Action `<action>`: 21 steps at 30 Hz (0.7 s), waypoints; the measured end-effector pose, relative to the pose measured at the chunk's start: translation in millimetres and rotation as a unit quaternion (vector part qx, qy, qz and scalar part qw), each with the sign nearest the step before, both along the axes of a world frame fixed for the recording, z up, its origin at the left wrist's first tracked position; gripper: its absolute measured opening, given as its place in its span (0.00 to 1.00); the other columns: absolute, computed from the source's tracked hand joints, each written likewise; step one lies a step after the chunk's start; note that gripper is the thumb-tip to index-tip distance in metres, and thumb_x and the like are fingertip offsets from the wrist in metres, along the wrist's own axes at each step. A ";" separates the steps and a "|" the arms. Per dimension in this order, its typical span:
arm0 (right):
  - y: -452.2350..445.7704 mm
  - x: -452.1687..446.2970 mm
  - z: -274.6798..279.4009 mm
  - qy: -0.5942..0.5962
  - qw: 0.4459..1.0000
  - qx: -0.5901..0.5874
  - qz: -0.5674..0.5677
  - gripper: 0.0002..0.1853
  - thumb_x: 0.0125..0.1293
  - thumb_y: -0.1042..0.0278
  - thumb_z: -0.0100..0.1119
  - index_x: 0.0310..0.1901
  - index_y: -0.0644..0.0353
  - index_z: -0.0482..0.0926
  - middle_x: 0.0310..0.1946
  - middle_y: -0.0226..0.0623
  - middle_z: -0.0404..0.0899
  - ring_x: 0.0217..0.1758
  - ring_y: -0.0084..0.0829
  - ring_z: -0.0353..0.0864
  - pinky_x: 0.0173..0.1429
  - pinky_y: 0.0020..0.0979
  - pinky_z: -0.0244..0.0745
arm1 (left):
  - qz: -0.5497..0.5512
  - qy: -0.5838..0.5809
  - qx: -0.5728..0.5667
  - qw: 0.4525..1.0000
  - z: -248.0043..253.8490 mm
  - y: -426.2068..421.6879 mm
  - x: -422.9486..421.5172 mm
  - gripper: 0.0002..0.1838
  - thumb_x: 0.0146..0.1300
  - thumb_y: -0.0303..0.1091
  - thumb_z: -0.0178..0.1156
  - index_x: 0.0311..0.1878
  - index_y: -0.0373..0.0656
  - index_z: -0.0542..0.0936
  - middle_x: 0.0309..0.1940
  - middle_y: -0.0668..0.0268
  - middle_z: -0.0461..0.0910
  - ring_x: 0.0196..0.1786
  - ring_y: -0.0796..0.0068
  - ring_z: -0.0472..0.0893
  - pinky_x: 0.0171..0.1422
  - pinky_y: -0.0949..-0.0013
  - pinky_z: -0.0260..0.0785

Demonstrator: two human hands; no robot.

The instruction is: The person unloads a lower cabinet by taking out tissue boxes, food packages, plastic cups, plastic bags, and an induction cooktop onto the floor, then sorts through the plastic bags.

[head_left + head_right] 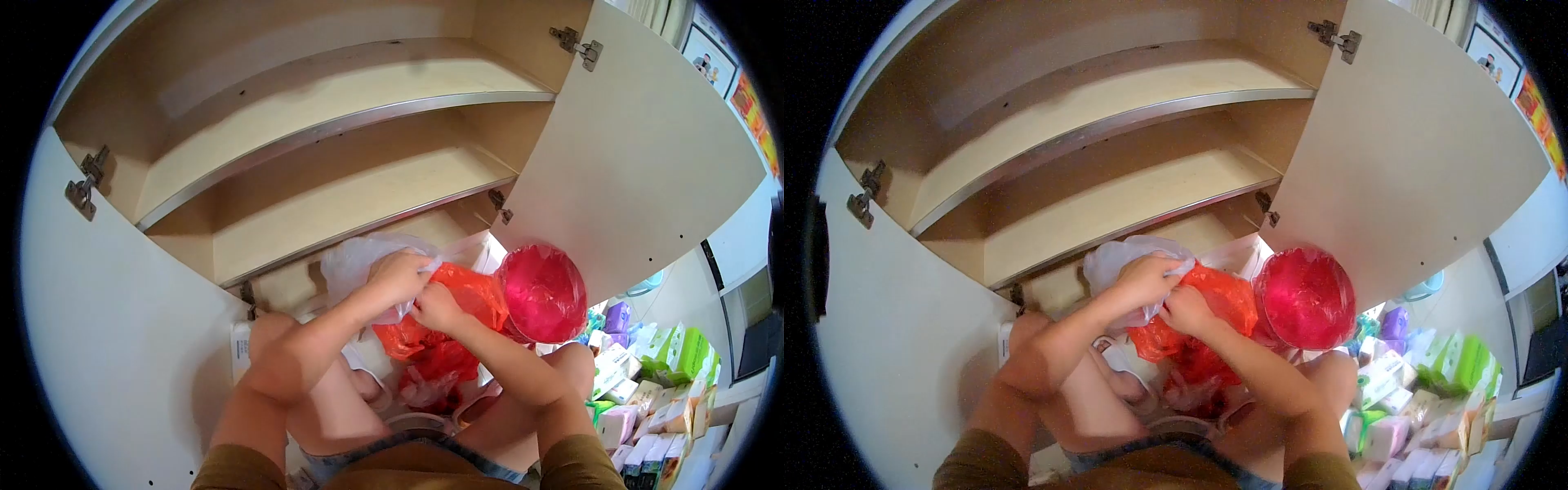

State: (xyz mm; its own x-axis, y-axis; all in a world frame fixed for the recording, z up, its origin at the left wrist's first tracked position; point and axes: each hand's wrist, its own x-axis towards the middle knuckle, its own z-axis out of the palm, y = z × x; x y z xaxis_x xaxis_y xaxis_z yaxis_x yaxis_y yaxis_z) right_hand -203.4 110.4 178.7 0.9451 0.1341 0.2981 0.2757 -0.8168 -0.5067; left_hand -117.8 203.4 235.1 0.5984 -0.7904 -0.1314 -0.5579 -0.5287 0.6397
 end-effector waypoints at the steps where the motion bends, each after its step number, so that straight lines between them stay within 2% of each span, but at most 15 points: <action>1: -1.0 0.6 -5.9 0.030 0.999 0.007 -0.018 0.08 0.48 0.68 0.51 0.30 0.62 0.73 0.29 0.46 0.74 0.32 0.44 0.73 0.37 0.40 0.68 | -0.043 -0.059 -0.001 0.997 2.7 -0.3 -3.0 0.21 0.51 0.38 0.54 0.50 0.47 0.70 0.46 0.61 0.71 0.51 0.62 0.68 0.53 0.68 0.59; 3: -3.4 8.0 -27.4 0.061 0.997 0.015 -0.037 0.10 0.48 0.68 0.51 0.33 0.61 0.73 0.30 0.45 0.74 0.33 0.42 0.74 0.38 0.38 0.69 | -0.085 -0.118 -0.002 0.989 4.2 0.6 -10.9 0.22 0.50 0.38 0.54 0.51 0.48 0.71 0.48 0.61 0.69 0.53 0.61 0.65 0.55 0.69 0.57; 4: -4.3 18.0 -45.2 0.008 0.950 0.313 -0.017 0.12 0.50 0.67 0.51 0.37 0.61 0.71 0.34 0.42 0.73 0.36 0.38 0.73 0.42 0.37 0.68 | -0.118 -0.143 -0.023 0.982 4.0 1.8 -15.4 0.24 0.48 0.39 0.56 0.51 0.48 0.70 0.50 0.60 0.67 0.55 0.60 0.64 0.57 0.68 0.56; 5: -2.9 23.6 -46.6 -0.043 0.813 0.581 0.006 0.14 0.52 0.66 0.51 0.41 0.61 0.69 0.38 0.40 0.72 0.39 0.35 0.73 0.45 0.36 0.68 | -0.149 -0.169 -0.044 0.973 5.0 3.3 -17.8 0.26 0.47 0.39 0.57 0.52 0.48 0.69 0.52 0.58 0.65 0.56 0.58 0.62 0.59 0.67 0.54; 6: -10.7 23.8 -46.1 -0.042 0.813 0.580 0.009 0.14 0.52 0.66 0.51 0.41 0.61 0.69 0.38 0.40 0.72 0.39 0.35 0.73 0.45 0.36 0.68 | -0.146 -0.170 -0.044 0.974 8.0 5.1 -18.7 0.26 0.47 0.39 0.57 0.52 0.48 0.69 0.52 0.58 0.65 0.56 0.58 0.62 0.59 0.67 0.54; 8: -28.3 18.0 -14.1 0.187 0.661 0.721 -0.097 0.17 0.56 0.64 0.49 0.46 0.60 0.65 0.43 0.36 0.68 0.46 0.31 0.68 0.51 0.35 0.64 | -0.129 -0.197 -0.096 0.967 13.5 8.9 -19.6 0.30 0.44 0.35 0.59 0.55 0.48 0.66 0.55 0.56 0.60 0.56 0.56 0.62 0.58 0.66 0.56; 9: -29.5 16.5 -2.5 0.181 0.611 0.767 -0.079 0.15 0.58 0.65 0.46 0.45 0.62 0.66 0.42 0.38 0.69 0.46 0.31 0.69 0.50 0.34 0.64 | -0.130 -0.197 -0.096 0.967 12.3 9.5 -16.0 0.30 0.44 0.35 0.59 0.55 0.48 0.66 0.55 0.56 0.60 0.56 0.56 0.62 0.58 0.66 0.56; 12: -34.2 5.3 46.4 0.283 0.560 0.777 -0.049 0.14 0.58 0.65 0.46 0.45 0.61 0.66 0.41 0.38 0.70 0.45 0.32 0.69 0.49 0.34 0.65 | -0.075 -0.064 -0.097 0.990 -1.1 7.4 3.4 0.32 0.44 0.27 0.58 0.56 0.46 0.63 0.53 0.54 0.63 0.54 0.55 0.64 0.56 0.67 0.58; 14: -46.5 5.8 52.8 0.279 0.592 0.756 -0.033 0.17 0.59 0.61 0.47 0.48 0.60 0.65 0.43 0.38 0.70 0.47 0.33 0.69 0.51 0.36 0.64 | -0.001 -0.068 -0.185 0.980 -4.9 4.6 13.2 0.27 0.44 0.24 0.54 0.52 0.46 0.67 0.43 0.55 0.71 0.46 0.54 0.71 0.50 0.63 0.64; 15: -56.4 4.4 56.9 0.188 0.787 0.581 -0.090 0.22 0.57 0.58 0.50 0.50 0.60 0.63 0.46 0.39 0.68 0.50 0.35 0.67 0.53 0.36 0.62 | 0.019 -0.074 -0.193 0.978 -6.6 3.9 18.6 0.22 0.46 0.18 0.48 0.48 0.40 0.70 0.36 0.56 0.75 0.39 0.59 0.75 0.46 0.66 0.66; 16: -64.3 0.4 60.0 0.083 0.919 0.360 -0.141 0.26 0.55 0.55 0.52 0.52 0.60 0.62 0.49 0.41 0.66 0.52 0.37 0.65 0.55 0.37 0.60 | 0.018 -0.074 -0.192 0.979 -0.7 4.8 21.6 0.22 0.46 0.18 0.48 0.48 0.40 0.70 0.36 0.56 0.75 0.39 0.59 0.75 0.46 0.66 0.66; 17: -68.5 -7.6 64.7 0.083 0.918 0.361 -0.144 0.26 0.55 0.55 0.52 0.52 0.60 0.62 0.49 0.41 0.66 0.52 0.37 0.65 0.55 0.37 0.60 | 0.057 0.090 -0.237 0.966 6.7 6.4 23.2 0.20 0.47 0.16 0.46 0.46 0.38 0.71 0.36 0.56 0.75 0.40 0.62 0.75 0.47 0.68 0.67; 18: -71.5 -16.7 71.4 0.030 0.967 0.134 -0.214 0.32 0.52 0.52 0.55 0.54 0.61 0.58 0.52 0.44 0.62 0.54 0.38 0.64 0.57 0.37 0.58 | 0.095 0.251 -0.276 0.923 10.9 7.1 25.1 0.19 0.47 0.14 0.44 0.44 0.36 0.72 0.37 0.56 0.75 0.41 0.65 0.75 0.47 0.71 0.67; 19: -74.9 -23.7 74.9 -0.024 0.957 -0.102 -0.272 0.38 0.49 0.50 0.58 0.57 0.61 0.54 0.55 0.47 0.58 0.55 0.39 0.62 0.59 0.36 0.56 | 0.151 0.306 -0.299 0.891 10.9 6.6 27.8 0.19 0.47 0.12 0.40 0.42 0.33 0.73 0.35 0.58 0.75 0.37 0.72 0.75 0.41 0.73 0.69; 21: -84.6 -31.9 62.3 0.018 0.961 -0.021 -0.277 0.43 0.48 0.50 0.60 0.59 0.62 0.47 0.58 0.48 0.53 0.59 0.39 0.57 0.60 0.34 0.54 | 0.164 0.373 -0.324 0.854 12.4 7.5 34.8 0.17 0.47 0.12 0.40 0.39 0.33 0.73 0.35 0.56 0.75 0.37 0.68 0.76 0.42 0.70 0.70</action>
